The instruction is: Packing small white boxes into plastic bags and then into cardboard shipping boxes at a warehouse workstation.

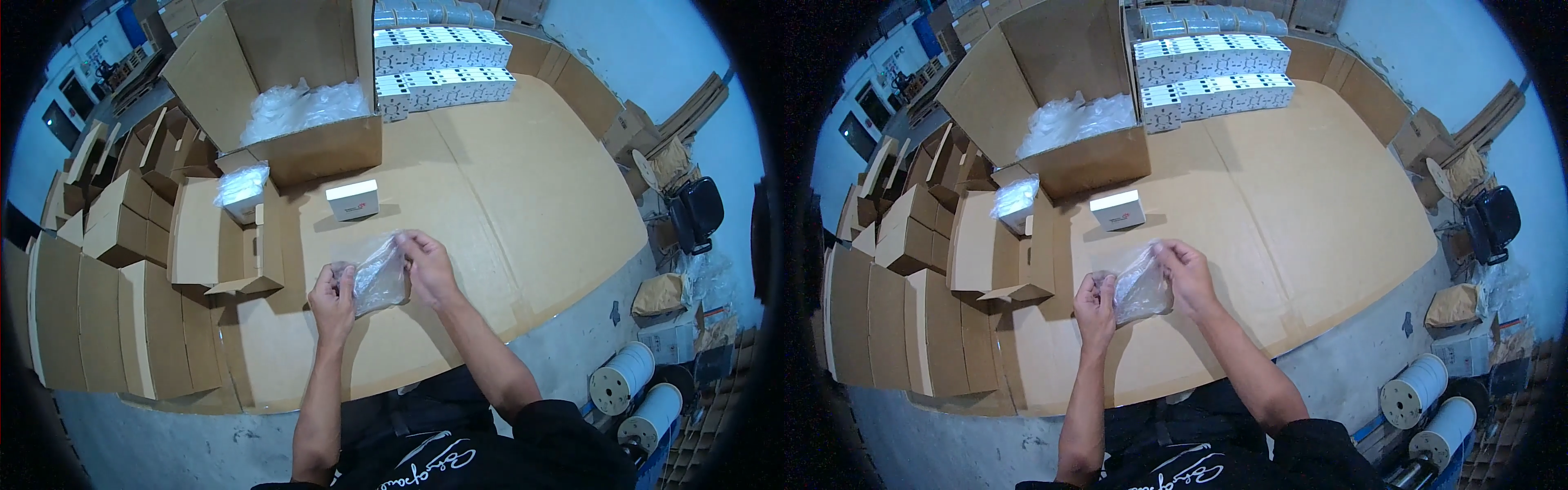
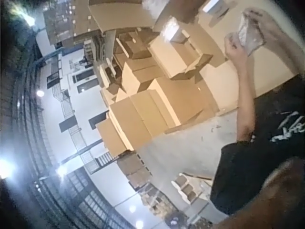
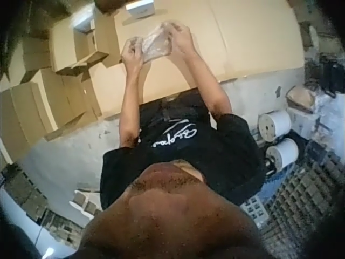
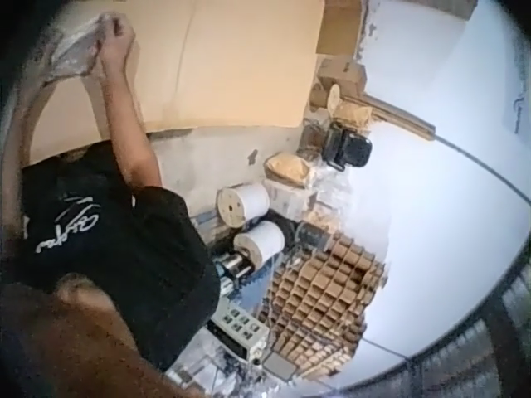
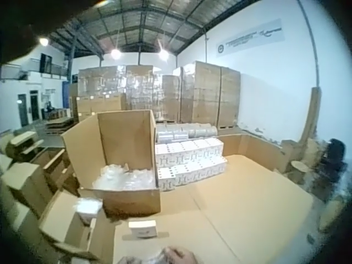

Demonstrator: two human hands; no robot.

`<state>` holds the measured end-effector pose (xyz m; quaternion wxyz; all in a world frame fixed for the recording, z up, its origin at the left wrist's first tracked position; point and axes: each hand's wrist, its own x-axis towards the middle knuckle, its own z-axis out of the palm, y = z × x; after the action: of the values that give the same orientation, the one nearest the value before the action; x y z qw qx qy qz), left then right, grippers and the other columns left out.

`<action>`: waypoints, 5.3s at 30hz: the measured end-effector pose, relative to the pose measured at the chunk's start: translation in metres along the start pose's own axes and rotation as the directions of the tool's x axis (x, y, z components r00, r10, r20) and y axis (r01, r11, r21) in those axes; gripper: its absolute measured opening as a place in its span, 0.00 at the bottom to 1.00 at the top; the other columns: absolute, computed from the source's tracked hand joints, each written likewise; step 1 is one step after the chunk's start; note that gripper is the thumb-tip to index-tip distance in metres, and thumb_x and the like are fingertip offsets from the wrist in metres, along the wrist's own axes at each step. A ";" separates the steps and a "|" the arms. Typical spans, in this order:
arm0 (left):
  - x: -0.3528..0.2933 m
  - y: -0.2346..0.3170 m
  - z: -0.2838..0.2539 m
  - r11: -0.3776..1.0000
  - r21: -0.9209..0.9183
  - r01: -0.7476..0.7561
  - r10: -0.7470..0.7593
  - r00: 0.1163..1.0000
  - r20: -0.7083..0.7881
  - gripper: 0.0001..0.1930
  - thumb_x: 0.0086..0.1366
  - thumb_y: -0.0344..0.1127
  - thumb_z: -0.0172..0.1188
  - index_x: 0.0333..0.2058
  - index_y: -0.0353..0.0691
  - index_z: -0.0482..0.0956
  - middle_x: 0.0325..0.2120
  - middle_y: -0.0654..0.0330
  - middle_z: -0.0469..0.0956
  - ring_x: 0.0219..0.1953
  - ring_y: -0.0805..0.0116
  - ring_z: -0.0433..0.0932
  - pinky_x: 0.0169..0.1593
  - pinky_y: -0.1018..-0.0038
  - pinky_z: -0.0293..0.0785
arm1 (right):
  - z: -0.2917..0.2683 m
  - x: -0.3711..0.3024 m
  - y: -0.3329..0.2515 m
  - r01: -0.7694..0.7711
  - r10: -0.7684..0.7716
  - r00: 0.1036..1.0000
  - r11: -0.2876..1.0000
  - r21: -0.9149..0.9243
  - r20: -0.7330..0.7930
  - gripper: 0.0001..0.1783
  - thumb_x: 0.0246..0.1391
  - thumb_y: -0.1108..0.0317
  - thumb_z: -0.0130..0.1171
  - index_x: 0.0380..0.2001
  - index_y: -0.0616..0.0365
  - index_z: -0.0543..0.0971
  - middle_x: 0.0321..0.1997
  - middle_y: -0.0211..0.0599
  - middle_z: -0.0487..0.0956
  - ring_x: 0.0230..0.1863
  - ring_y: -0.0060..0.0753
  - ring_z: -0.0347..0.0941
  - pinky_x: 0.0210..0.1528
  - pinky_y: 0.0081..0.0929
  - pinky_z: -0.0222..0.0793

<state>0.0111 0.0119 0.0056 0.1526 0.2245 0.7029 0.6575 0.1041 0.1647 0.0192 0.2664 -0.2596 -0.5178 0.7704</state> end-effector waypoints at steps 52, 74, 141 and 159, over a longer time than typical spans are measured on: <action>0.006 0.006 -0.006 0.998 0.058 -0.034 0.030 0.997 0.068 0.24 0.56 0.29 0.77 0.47 0.34 0.75 0.38 0.54 0.85 0.40 0.71 0.84 0.46 0.73 0.80 | 0.014 0.026 -0.083 0.816 -0.290 0.577 0.192 -0.544 0.763 0.10 0.48 0.74 0.67 0.36 0.56 0.79 0.38 0.35 0.80 0.42 0.39 0.77 0.52 0.34 0.68; 0.007 0.000 -0.011 0.993 0.103 -0.057 0.050 0.997 0.067 0.37 0.42 0.41 0.86 0.48 0.36 0.75 0.39 0.55 0.85 0.42 0.65 0.84 0.48 0.67 0.81 | 0.037 0.070 -0.113 0.739 -0.053 0.511 0.536 -0.408 0.858 0.19 0.55 0.70 0.57 0.49 0.53 0.86 0.63 0.38 0.81 0.43 0.35 0.81 0.42 0.30 0.76; 0.057 -0.003 -0.011 0.985 0.145 -0.090 0.065 0.984 0.168 0.36 0.45 0.31 0.85 0.50 0.34 0.73 0.44 0.57 0.82 0.48 0.68 0.82 0.54 0.69 0.80 | -0.004 0.098 -0.033 0.356 -0.301 0.874 0.931 -0.081 0.381 0.09 0.61 0.74 0.64 0.40 0.57 0.73 0.36 0.24 0.74 0.40 0.17 0.71 0.44 0.21 0.69; 0.063 -0.009 -0.003 0.992 -0.122 -0.031 0.023 0.998 -0.064 0.18 0.67 0.38 0.70 0.48 0.33 0.76 0.41 0.57 0.83 0.42 0.72 0.82 0.47 0.73 0.77 | 0.009 0.081 -0.011 0.141 -0.104 0.948 0.985 -0.104 0.301 0.14 0.65 0.66 0.64 0.48 0.65 0.79 0.44 0.33 0.82 0.46 0.20 0.76 0.48 0.23 0.74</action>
<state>-0.0458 0.0414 0.0018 0.1350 0.2035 0.6622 0.7084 0.0411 0.2172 0.0230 0.2168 -0.1253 -0.6138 0.7487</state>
